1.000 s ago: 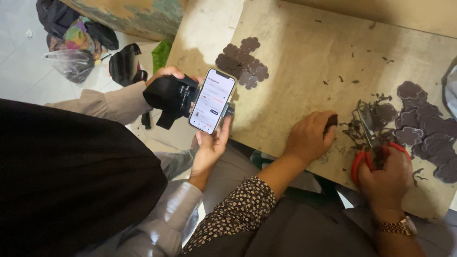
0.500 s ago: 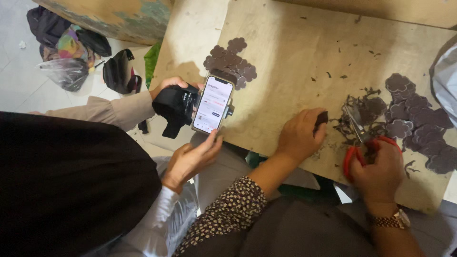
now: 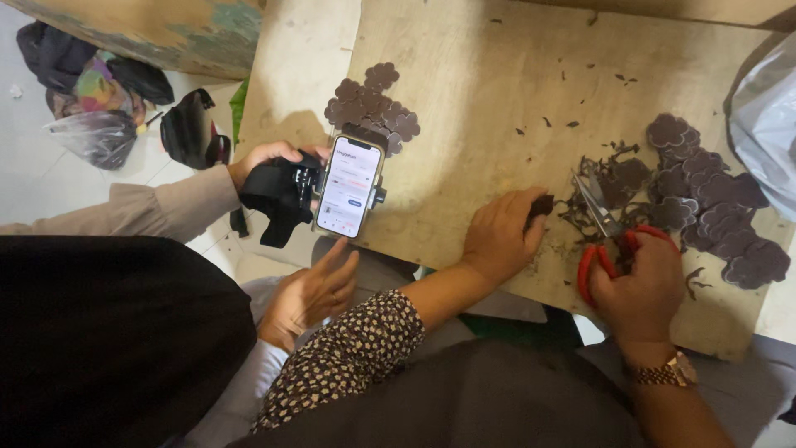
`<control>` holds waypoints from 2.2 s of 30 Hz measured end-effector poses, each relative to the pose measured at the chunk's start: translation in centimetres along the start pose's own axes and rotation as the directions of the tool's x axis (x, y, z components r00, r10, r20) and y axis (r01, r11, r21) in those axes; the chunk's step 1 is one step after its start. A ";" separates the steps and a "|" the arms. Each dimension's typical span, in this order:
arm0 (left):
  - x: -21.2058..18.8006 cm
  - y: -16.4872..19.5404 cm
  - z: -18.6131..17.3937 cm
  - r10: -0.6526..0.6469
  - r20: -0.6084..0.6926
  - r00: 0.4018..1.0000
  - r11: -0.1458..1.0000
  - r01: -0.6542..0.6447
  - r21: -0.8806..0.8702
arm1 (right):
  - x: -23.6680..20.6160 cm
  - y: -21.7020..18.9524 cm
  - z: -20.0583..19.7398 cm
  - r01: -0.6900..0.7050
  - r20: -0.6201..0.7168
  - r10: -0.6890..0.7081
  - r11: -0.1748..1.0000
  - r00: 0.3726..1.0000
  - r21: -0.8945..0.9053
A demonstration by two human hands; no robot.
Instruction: The person sits on the floor and uses red-handled scissors to cut dark brown material into flower-like shapes. They trim each piece individually, place finished shapes on the table, and occasionally pause to interact with a smartphone held by another person.
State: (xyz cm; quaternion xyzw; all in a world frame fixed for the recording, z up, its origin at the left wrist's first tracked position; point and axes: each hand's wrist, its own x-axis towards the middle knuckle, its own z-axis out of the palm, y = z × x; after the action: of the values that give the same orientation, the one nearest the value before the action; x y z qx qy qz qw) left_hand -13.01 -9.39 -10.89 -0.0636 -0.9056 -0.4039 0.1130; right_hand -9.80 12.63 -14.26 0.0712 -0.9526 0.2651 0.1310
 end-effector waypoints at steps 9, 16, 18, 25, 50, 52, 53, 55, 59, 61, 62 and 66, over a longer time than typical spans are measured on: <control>0.4 0.1 1.2 0.005 -0.015 1.000 1.000 -0.004 0.027 | 0.1 1.0 0.2 -0.003 0.029 0.003 1.000 1.000 -0.001; 0.4 0.6 2.2 -0.030 -0.007 1.000 0.999 0.031 0.038 | 0.1 2.2 0.2 0.001 0.057 -0.001 1.000 0.998 0.011; 0.4 0.7 2.4 -0.029 -0.002 1.000 0.999 0.029 0.043 | -0.1 2.4 0.5 0.084 -0.040 -0.083 0.996 0.996 0.026; 0.1 0.2 2.7 -0.012 -0.003 1.000 0.999 0.012 0.049 | -0.8 3.1 1.0 0.034 0.025 -0.034 0.999 0.999 -0.014; -1.1 0.0 1.6 0.011 -0.056 0.998 0.999 -0.008 0.043 | -1.6 2.0 1.1 -0.022 0.070 0.025 0.999 0.997 -0.041; -1.0 0.0 1.7 0.001 -0.043 0.999 0.999 0.000 0.044 | -1.5 2.0 1.0 -0.014 0.060 0.016 0.999 0.998 -0.039; -0.9 0.1 1.8 -0.004 -0.036 0.999 0.999 0.005 0.045 | -1.5 1.9 1.0 0.027 0.021 -0.026 0.999 0.999 -0.032; -0.9 0.1 1.9 -0.012 -0.031 0.999 0.999 0.013 0.048 | -1.5 1.7 0.9 0.049 -0.009 -0.049 0.999 0.999 -0.020; -0.9 0.1 2.0 -0.016 -0.027 1.000 0.998 0.017 0.061 | -1.4 1.3 0.6 -0.005 0.036 0.006 1.000 0.999 -0.022; -0.9 0.1 2.1 -0.004 -0.035 0.999 0.998 0.006 0.062 | -1.3 1.3 0.4 -0.009 0.052 0.012 0.999 0.999 -0.039; -0.9 0.1 2.1 0.002 -0.040 0.999 0.998 0.000 0.064 | -1.3 1.3 0.4 -0.001 0.049 0.004 0.999 0.999 -0.048; -0.9 -0.2 2.2 -0.012 -0.025 1.000 0.999 0.013 0.052 | -1.2 1.4 0.6 0.047 0.013 -0.047 0.998 0.999 -0.037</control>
State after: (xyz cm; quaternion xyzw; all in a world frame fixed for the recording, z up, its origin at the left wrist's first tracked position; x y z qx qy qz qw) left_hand -12.52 -7.91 -12.63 -0.0501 -0.9148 -0.3814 0.1231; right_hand -9.02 13.55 -15.75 0.0929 -0.9562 0.2438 0.1328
